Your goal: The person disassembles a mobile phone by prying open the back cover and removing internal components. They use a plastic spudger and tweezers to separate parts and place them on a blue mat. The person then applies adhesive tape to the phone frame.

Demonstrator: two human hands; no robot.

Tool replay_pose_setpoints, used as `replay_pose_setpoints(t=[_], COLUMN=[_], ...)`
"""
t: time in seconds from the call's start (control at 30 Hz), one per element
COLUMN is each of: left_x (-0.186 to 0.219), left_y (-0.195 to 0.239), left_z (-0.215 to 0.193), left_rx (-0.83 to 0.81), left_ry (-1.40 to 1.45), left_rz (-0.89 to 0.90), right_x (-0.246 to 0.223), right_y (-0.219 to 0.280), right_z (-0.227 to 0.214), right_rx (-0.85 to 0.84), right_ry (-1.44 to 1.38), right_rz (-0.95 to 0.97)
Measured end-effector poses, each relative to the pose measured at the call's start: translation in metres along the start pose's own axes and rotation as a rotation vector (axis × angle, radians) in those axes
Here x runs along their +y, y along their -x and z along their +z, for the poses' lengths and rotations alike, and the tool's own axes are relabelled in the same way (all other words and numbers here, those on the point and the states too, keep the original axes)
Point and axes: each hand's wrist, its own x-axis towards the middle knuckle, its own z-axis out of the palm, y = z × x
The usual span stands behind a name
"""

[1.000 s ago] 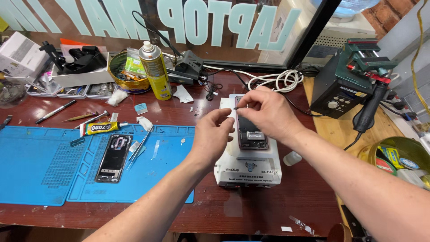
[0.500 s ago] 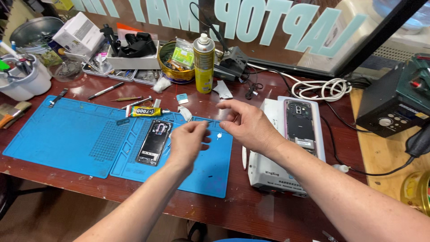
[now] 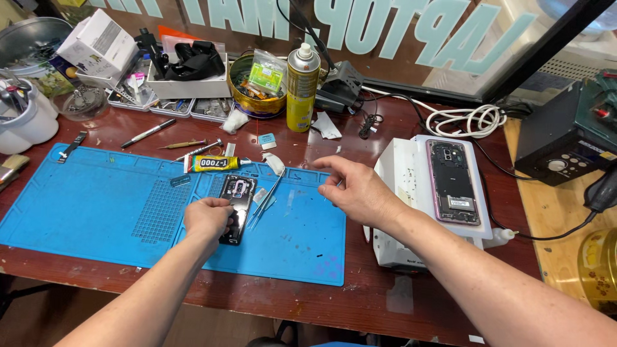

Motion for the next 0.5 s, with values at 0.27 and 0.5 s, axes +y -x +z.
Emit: replay_pose_setpoints(t=[0.27,0.5], left_x=[0.01,0.047], left_y=[0.006,0.031], left_z=[-0.004,0.027], left_rx=[0.093,0.072], left_ry=[-0.434,-0.403], left_rz=[0.217,0.391], right_x=[0.009,0.066], right_y=[0.018,0.055], right_z=[-0.006,-0.084], right_rx=[0.117,0.601], right_ry=[0.086,-0.015], right_rz=[-0.012,0.23])
